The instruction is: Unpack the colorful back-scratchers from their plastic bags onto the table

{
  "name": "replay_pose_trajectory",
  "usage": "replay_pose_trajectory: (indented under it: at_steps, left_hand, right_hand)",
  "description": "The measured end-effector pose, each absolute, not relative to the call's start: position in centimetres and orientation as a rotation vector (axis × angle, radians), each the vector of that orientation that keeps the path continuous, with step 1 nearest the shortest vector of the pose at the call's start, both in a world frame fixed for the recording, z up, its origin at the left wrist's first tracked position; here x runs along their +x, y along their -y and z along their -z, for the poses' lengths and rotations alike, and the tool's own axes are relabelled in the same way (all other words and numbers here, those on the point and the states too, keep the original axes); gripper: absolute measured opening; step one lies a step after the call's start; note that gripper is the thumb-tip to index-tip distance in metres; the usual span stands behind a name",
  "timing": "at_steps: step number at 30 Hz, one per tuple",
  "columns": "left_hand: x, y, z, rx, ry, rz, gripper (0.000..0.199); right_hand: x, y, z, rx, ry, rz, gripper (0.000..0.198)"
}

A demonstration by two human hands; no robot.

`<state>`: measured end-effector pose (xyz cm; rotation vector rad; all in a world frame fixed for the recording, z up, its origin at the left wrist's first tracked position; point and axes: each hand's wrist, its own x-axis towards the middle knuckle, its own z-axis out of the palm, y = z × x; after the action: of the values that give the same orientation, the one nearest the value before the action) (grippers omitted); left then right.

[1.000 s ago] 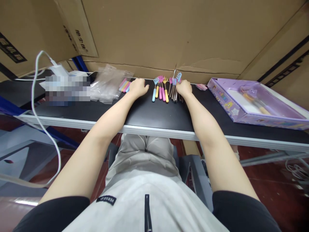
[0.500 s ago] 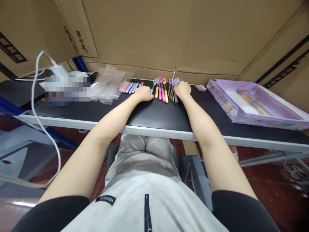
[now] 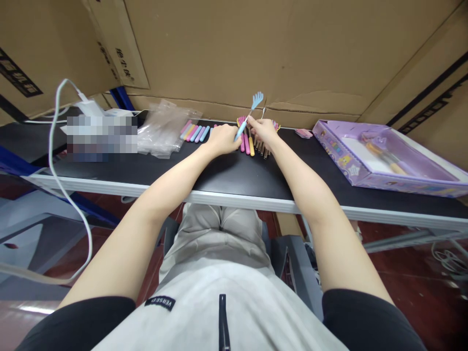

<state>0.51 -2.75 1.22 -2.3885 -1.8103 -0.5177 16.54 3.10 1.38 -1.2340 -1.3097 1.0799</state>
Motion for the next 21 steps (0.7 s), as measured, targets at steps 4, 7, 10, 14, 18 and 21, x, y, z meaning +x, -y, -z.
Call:
replay_pose_trajectory:
  at_steps: [4, 7, 10, 14, 18, 21]
  left_hand:
    - [0.9, 3.1, -1.4, -2.447, 1.733, 0.537, 0.038]
    - [0.9, 3.0, -1.6, -2.46, 1.698, 0.566, 0.037]
    - [1.0, 3.0, -2.0, -2.469, 1.673, 0.593, 0.037]
    - [1.3, 2.9, -2.4, -2.479, 1.673, 0.61, 0.037]
    - [1.6, 2.9, -2.6, -2.483, 1.659, 0.618, 0.037]
    - [1.7, 2.9, -2.7, -2.487, 1.662, 0.616, 0.037]
  right_hand:
    - [15.7, -1.9, -2.1, -1.163, 1.298, -1.126, 0.043]
    - [15.4, -1.5, -2.8, -1.157, 1.264, -1.111, 0.04]
    - [15.3, -1.6, -3.5, -1.168, 1.209, -1.067, 0.04]
    - [15.3, -1.9, -4.0, -1.191, 1.144, -1.048, 0.042]
    - [15.5, -2.2, -4.1, -1.2, 1.109, -1.041, 0.04]
    - [15.6, -2.5, -4.1, -1.215, 1.084, -1.04, 0.038]
